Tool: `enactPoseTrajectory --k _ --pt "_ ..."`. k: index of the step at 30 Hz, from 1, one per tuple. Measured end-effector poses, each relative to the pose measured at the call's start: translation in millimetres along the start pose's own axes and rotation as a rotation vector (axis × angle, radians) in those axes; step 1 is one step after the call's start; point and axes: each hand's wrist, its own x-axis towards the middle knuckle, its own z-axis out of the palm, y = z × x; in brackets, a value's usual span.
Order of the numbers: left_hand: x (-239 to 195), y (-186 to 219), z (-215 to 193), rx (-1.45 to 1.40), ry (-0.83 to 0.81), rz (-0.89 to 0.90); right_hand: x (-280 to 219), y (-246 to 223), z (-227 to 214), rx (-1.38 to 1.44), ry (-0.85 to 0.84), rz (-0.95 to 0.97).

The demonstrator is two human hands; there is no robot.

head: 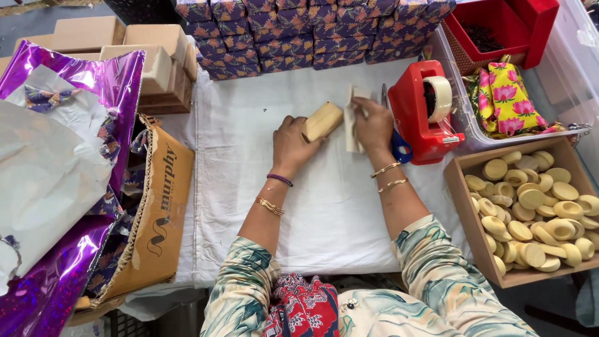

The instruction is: The recorder cleans individual soap bars with a cloth and then wraps them in decorative purple paper, using tape to secure the packaging.

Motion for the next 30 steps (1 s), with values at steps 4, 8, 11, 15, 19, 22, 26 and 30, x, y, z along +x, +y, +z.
enactPoseTrajectory --k 4,8,11,15,19,22,26,30 --pt "-0.3 16.9 -13.2 -0.254 0.098 -0.047 5.4 13.3 6.6 0.546 -0.095 0.325" --pt "-5.6 23.8 -8.9 -0.193 0.305 0.155 -0.4 6.3 2.1 1.062 -0.353 0.385" --pt "-8.3 35.1 -27.0 -0.171 0.399 0.4 3.5 -18.3 -21.3 1.082 -0.372 0.263" --pt "-8.2 23.1 -6.0 -0.482 0.39 0.321 -1.7 -20.8 -16.8 1.0 -0.391 0.196" --pt "-9.8 24.5 -11.2 -0.555 0.458 0.33 -5.7 -25.3 -15.0 0.899 -0.363 0.08" --pt "-8.1 18.5 -8.9 -0.492 0.516 0.396 -5.1 -26.5 -13.6 0.885 -0.342 0.052" --pt "-9.3 21.0 -10.6 -0.405 0.501 0.371 -7.2 -19.9 -9.0 0.842 -0.329 0.019" --pt "-5.8 17.7 3.3 -0.581 0.422 0.319 -7.8 -18.1 -7.8 0.827 -0.341 0.045"
